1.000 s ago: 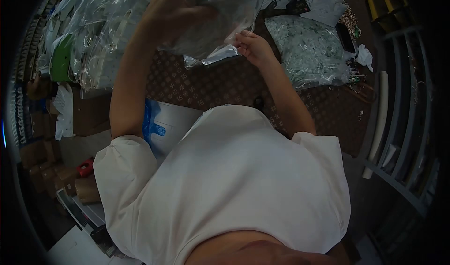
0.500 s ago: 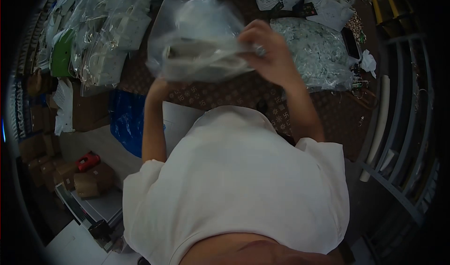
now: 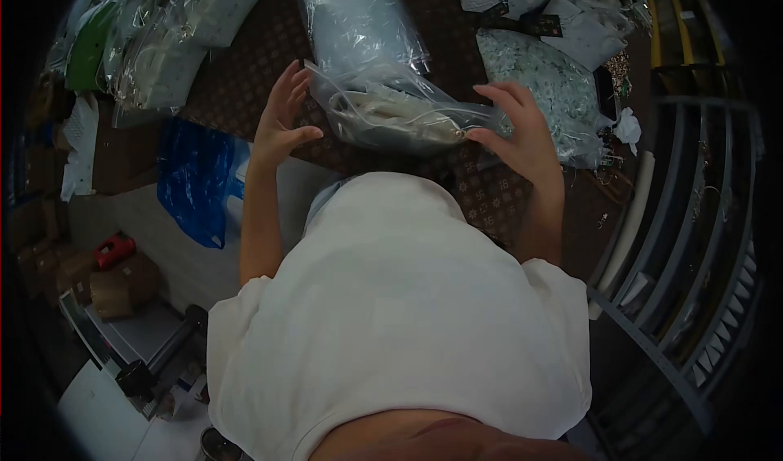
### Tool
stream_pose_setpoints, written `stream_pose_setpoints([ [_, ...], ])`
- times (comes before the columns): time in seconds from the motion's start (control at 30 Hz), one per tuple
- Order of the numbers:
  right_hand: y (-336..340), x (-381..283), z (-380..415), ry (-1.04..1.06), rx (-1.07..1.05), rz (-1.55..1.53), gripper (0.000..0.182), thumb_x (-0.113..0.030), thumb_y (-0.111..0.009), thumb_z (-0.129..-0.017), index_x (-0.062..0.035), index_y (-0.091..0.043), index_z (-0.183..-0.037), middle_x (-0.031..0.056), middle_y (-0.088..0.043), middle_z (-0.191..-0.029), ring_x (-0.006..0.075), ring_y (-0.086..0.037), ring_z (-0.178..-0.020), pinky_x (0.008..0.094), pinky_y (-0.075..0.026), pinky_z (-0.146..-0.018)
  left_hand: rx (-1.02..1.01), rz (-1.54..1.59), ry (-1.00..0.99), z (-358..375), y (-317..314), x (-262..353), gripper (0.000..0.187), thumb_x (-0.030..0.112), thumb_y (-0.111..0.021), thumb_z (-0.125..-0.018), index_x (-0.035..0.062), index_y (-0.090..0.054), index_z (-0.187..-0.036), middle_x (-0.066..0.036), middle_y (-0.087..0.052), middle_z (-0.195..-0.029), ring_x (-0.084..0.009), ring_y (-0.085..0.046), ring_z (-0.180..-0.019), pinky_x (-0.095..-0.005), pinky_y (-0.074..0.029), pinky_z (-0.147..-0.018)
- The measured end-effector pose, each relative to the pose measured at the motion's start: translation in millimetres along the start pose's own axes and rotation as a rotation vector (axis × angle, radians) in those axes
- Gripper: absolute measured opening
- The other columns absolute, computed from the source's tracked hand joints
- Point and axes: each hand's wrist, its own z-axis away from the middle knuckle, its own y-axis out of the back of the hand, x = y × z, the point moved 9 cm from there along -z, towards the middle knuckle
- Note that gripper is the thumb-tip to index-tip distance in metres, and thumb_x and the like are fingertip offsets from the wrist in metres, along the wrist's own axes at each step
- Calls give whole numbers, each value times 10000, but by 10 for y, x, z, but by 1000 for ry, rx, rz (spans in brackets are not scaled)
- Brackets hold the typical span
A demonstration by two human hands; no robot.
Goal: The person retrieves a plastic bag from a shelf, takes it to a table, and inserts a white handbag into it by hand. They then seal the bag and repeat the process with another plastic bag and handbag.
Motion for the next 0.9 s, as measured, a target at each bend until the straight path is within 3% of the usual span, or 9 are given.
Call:
stream_pose_setpoints([
  [0.03,11,63,44,3,4,10,424,-95,-707,-651,-39,-567,-1047,104,-545,-962,222,-536,-862,305,-441,-740,-1,4,-10,-70,-14,17,1018,166,-818,-540,145,-218,-1363,-123,-381,-1292,-253,-394,-1180,-358,-335,-969],
  [0.1,-225,439,228,-272,-114,-320,294,-51,-687,-670,-22,-600,-949,82,-565,-850,176,-546,-759,264,-438,-664,38,228,74,-171,-29,-44,619,101,-753,-633,105,-497,-1197,-79,-543,-1052,-161,-530,-948,-256,-438,-818],
  [0.23,-274,559,383,-318,-18,-275,159,-9,-661,-683,-9,-613,-834,64,-564,-752,146,-538,-686,246,-423,-598,-25,26,-5,-208,62,-22,232,29,-666,-713,71,-648,-941,-34,-570,-838,-86,-524,-741,-181,-440,-687],
  [0.3,-87,410,412,-195,185,-242,93,8,-646,-686,-7,-600,-765,62,-558,-726,166,-529,-678,264,-415,-572,160,59,29,-186,253,26,97,-27,-604,-744,41,-672,-753,-29,-577,-776,-85,-527,-705,-178,-428,-699],
  [0.43,-15,106,370,13,295,-123,70,2,-628,-695,-20,-577,-737,70,-530,-709,218,-510,-656,300,-418,-563,115,-96,166,-217,367,-77,177,-1,-629,-731,44,-649,-901,-41,-586,-860,-126,-551,-777,-222,-433,-741],
  [0.5,-22,104,389,-1,265,-120,69,6,-617,-695,-18,-567,-735,75,-520,-707,241,-498,-679,322,-418,-575,255,-435,-106,-328,122,713,342,92,-676,-716,67,-591,-1046,-61,-581,-966,-179,-548,-892,-283,-427,-800],
  [0.63,-31,14,404,46,249,-105,66,-5,-618,-700,-18,-564,-737,76,-517,-708,239,-498,-671,325,-417,-570,-234,-938,-486,-467,-1163,1373,463,159,-691,-688,131,-547,-1127,-67,-544,-1093,-235,-532,-961,-330,-416,-879],
  [0.8,-31,-77,415,92,287,-32,56,-23,-610,-709,-21,-559,-733,80,-514,-718,242,-493,-667,331,-414,-562,-713,-734,-440,-520,-2078,840,129,154,-661,-657,78,-660,-762,-49,-592,-750,-221,-552,-763,-323,-463,-686],
  [0.9,-47,-46,460,84,301,-41,57,-28,-609,-710,-25,-557,-735,79,-514,-725,242,-491,-664,332,-412,-561,-706,-667,-461,-537,-2139,906,48,105,-635,-650,58,-646,-648,-35,-565,-635,-200,-546,-672,-318,-466,-619],
])
